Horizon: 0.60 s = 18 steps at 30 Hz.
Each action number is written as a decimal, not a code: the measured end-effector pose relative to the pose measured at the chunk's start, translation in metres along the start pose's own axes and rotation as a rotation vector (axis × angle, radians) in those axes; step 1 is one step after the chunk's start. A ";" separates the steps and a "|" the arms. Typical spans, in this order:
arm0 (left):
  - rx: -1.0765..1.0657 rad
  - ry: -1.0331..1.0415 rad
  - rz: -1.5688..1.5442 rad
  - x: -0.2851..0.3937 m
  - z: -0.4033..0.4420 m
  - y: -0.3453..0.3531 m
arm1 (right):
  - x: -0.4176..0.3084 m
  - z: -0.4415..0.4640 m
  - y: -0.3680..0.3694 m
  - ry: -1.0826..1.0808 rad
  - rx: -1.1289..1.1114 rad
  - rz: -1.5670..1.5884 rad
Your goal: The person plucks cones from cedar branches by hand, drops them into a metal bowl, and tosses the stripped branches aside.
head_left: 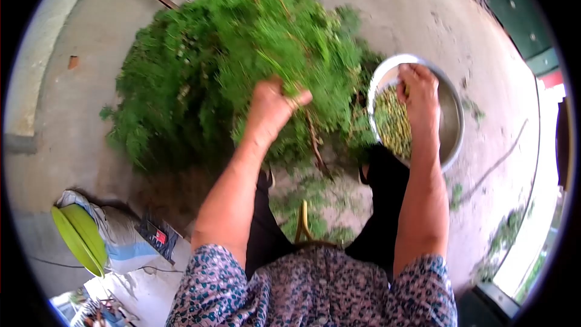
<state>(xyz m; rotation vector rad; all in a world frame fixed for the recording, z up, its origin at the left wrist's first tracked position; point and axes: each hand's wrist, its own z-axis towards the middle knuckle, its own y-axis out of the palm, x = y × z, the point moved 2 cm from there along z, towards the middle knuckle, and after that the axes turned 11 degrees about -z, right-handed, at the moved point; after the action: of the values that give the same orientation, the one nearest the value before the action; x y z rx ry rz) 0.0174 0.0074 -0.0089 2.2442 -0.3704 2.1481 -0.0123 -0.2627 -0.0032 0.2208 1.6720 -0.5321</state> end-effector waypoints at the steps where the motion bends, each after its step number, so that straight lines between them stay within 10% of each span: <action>1: -0.007 0.004 -0.170 0.001 -0.002 0.001 | 0.009 0.004 -0.013 -0.023 0.063 -0.032; 8: 0.098 0.044 -0.599 -0.004 0.006 -0.017 | 0.070 0.034 -0.096 -0.011 0.422 -0.577; 18: 0.195 0.022 -0.732 -0.004 0.005 -0.034 | 0.084 0.023 -0.116 -0.018 0.503 -0.423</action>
<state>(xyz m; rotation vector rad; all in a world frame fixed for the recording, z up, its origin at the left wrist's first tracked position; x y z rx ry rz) 0.0286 0.0403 -0.0084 1.9790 0.5966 1.8450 -0.0576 -0.3871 -0.0613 0.2236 1.5464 -1.2707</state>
